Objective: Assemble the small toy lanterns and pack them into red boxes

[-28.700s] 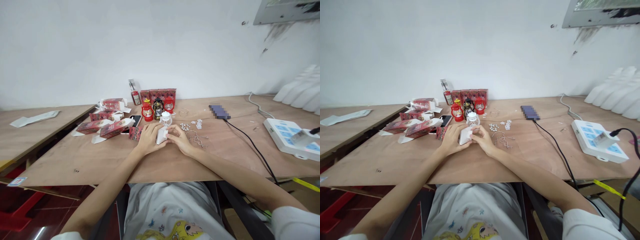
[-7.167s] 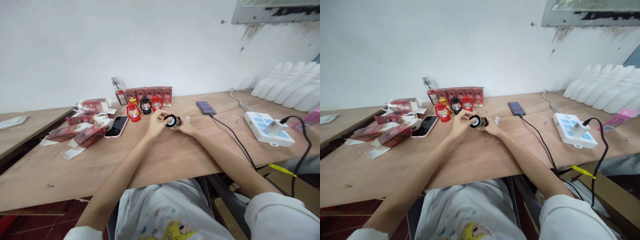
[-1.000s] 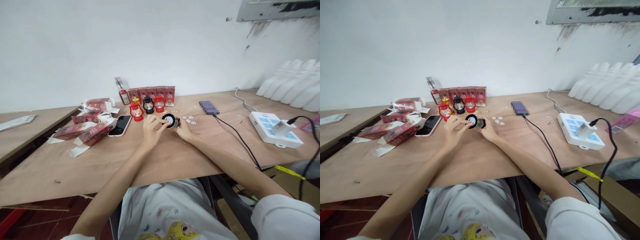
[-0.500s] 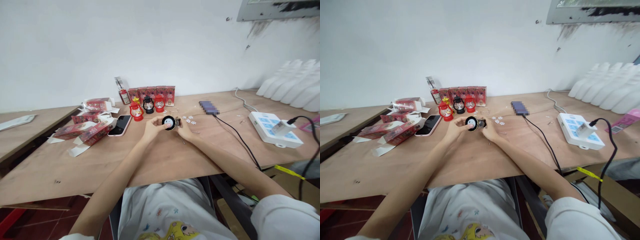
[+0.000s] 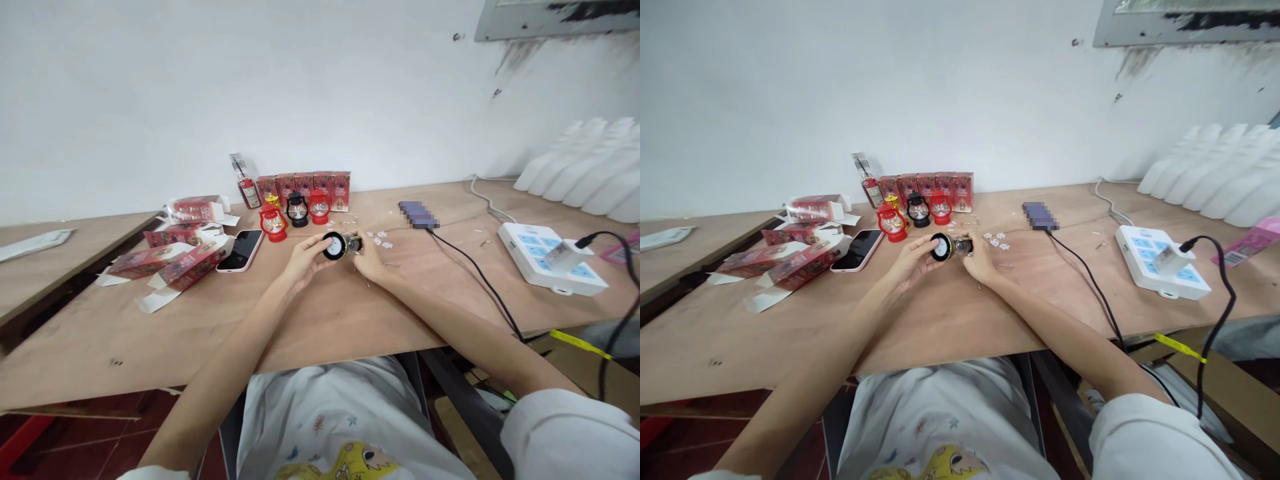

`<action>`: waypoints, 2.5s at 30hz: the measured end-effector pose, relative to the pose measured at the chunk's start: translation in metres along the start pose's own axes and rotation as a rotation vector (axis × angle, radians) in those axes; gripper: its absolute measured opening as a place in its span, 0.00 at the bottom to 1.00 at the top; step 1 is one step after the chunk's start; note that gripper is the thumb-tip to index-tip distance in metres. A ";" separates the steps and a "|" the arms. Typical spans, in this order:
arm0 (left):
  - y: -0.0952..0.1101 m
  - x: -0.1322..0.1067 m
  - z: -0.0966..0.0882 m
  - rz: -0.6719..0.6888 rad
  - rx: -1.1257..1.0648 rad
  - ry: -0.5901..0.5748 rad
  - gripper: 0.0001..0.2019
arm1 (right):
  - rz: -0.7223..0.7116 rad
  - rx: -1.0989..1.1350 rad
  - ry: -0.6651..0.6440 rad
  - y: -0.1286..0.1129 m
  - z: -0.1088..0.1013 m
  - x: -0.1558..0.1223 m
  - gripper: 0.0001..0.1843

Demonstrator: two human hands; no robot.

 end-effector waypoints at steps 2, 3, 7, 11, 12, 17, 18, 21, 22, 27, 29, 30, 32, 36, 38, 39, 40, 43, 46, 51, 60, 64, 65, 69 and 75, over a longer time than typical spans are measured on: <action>-0.003 0.002 0.000 -0.017 -0.050 -0.012 0.16 | -0.001 -0.031 0.009 -0.001 -0.001 -0.001 0.18; -0.004 0.003 -0.001 -0.017 -0.064 -0.013 0.15 | -0.002 -0.042 0.008 -0.001 -0.001 -0.001 0.18; -0.003 0.004 -0.002 0.012 -0.085 -0.006 0.14 | 0.010 -0.052 0.008 0.000 -0.001 -0.002 0.17; 0.000 0.003 -0.001 0.041 -0.073 -0.020 0.16 | 0.075 0.032 0.015 0.006 0.002 -0.003 0.14; 0.000 0.003 0.000 0.045 -0.070 -0.025 0.16 | 0.083 0.055 0.017 0.007 0.003 -0.003 0.14; -0.001 0.002 0.002 0.049 -0.086 -0.034 0.16 | 0.092 0.088 0.015 0.005 0.003 -0.003 0.13; -0.001 0.002 0.002 0.052 -0.099 -0.029 0.16 | 0.098 0.087 0.018 0.005 0.003 -0.003 0.14; 0.002 0.003 -0.002 0.061 -0.162 0.003 0.13 | 0.130 0.144 0.097 0.011 -0.001 -0.002 0.22; 0.003 0.003 -0.004 0.063 -0.184 0.019 0.12 | 0.162 0.196 0.147 0.016 -0.004 -0.003 0.26; 0.010 0.006 -0.020 0.116 -0.209 0.092 0.11 | 0.470 0.647 0.115 0.039 0.018 -0.009 0.26; 0.013 0.006 -0.020 0.160 -0.154 0.080 0.14 | 0.522 0.808 -0.002 0.031 0.031 -0.010 0.21; 0.015 0.005 -0.018 0.190 -0.103 0.066 0.16 | 0.524 0.843 -0.038 0.027 0.033 -0.010 0.19; 0.023 0.000 -0.008 0.287 0.082 0.026 0.19 | 0.513 0.816 -0.059 0.022 0.030 -0.008 0.19; 0.050 -0.016 0.016 0.516 0.640 -0.103 0.17 | 0.482 0.606 0.001 0.027 0.016 -0.008 0.23; 0.071 -0.026 0.008 0.647 0.950 -0.058 0.17 | 0.385 0.468 0.079 0.024 0.006 -0.005 0.29; 0.084 -0.031 -0.003 0.722 1.146 0.024 0.17 | 0.318 0.396 0.112 0.018 0.001 -0.004 0.31; 0.097 -0.035 -0.021 0.760 1.320 0.144 0.17 | 0.252 0.329 0.133 0.011 -0.002 -0.003 0.33; 0.135 -0.043 -0.102 0.673 1.596 0.573 0.24 | 0.097 0.196 0.087 -0.016 0.001 -0.003 0.35; 0.152 -0.050 -0.186 0.428 1.629 0.855 0.33 | -0.048 0.080 -0.025 -0.040 0.010 -0.003 0.33; 0.132 -0.046 -0.241 0.000 1.634 0.784 0.30 | -0.243 -0.230 -0.071 -0.052 0.008 0.003 0.29; 0.152 -0.087 -0.092 0.979 1.425 0.775 0.33 | -0.548 -0.377 -0.083 -0.098 0.020 -0.016 0.18; 0.107 -0.082 -0.039 1.217 1.345 0.498 0.34 | -0.595 -0.320 -0.127 -0.116 0.036 -0.030 0.20; 0.097 -0.082 -0.031 1.266 1.335 0.437 0.34 | -0.612 -0.322 -0.111 -0.119 0.036 -0.033 0.21; 0.076 -0.085 -0.026 1.335 1.317 0.398 0.35 | -0.590 -0.255 -0.084 -0.119 0.033 -0.036 0.25; 0.067 -0.088 -0.026 1.426 1.324 0.417 0.39 | -0.491 -0.158 -0.101 -0.111 0.036 -0.032 0.20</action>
Point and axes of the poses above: each hand's wrist, its own x-axis towards the middle knuckle, its own z-axis out of the palm, y = z × x, the point moved 10 cm from there along x, towards the middle knuckle, and after that the axes turned 7 degrees about -z, right-handed, at the moved point
